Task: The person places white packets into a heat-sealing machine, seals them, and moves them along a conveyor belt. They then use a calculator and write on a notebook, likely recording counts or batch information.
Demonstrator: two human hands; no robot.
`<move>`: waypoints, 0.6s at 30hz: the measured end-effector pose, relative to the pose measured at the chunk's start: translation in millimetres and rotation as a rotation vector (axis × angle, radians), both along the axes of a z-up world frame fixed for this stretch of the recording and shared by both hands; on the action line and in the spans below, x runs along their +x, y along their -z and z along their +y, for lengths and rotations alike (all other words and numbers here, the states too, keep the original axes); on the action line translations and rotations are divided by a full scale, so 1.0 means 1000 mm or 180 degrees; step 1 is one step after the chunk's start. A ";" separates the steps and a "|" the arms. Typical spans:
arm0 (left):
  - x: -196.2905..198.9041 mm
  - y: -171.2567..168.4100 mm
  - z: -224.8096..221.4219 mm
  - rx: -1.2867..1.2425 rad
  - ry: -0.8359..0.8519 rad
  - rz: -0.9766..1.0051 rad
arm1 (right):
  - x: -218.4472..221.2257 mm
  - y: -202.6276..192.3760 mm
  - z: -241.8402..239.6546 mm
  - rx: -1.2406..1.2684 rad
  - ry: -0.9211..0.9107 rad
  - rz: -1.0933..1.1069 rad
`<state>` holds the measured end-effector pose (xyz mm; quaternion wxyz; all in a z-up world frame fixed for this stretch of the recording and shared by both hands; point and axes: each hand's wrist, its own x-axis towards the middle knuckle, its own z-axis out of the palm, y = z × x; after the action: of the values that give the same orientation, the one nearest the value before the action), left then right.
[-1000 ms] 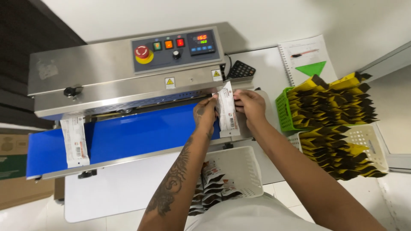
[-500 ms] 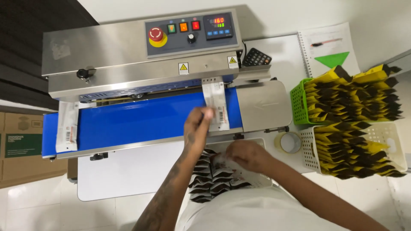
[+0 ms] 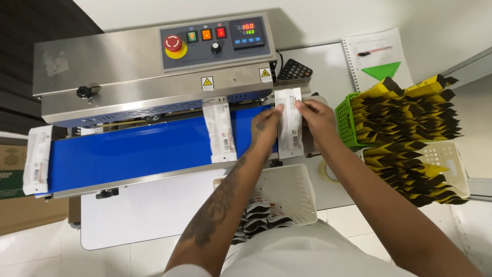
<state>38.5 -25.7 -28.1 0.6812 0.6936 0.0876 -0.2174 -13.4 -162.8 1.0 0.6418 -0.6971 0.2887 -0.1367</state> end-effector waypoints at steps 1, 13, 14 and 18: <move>0.005 0.001 -0.004 -0.0004 0.0005 -0.0004 | 0.005 0.002 0.001 -0.0004 0.0005 -0.0004; 0.031 0.003 0.027 0.0412 -0.0194 0.0252 | 0.014 0.014 0.020 0.0262 0.0318 0.0094; 0.036 0.020 0.031 0.0397 -0.0187 0.0195 | 0.004 0.006 0.027 -0.0072 0.0177 0.0063; 0.030 -0.005 0.056 0.0272 -0.0209 0.0226 | -0.051 0.025 0.062 -0.0365 -0.1529 -0.1168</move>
<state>68.9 30.4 -23.4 0.6541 0.7106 0.1437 -0.2155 -64.7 -100.6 -23.8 0.6568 -0.7442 -0.0133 -0.1208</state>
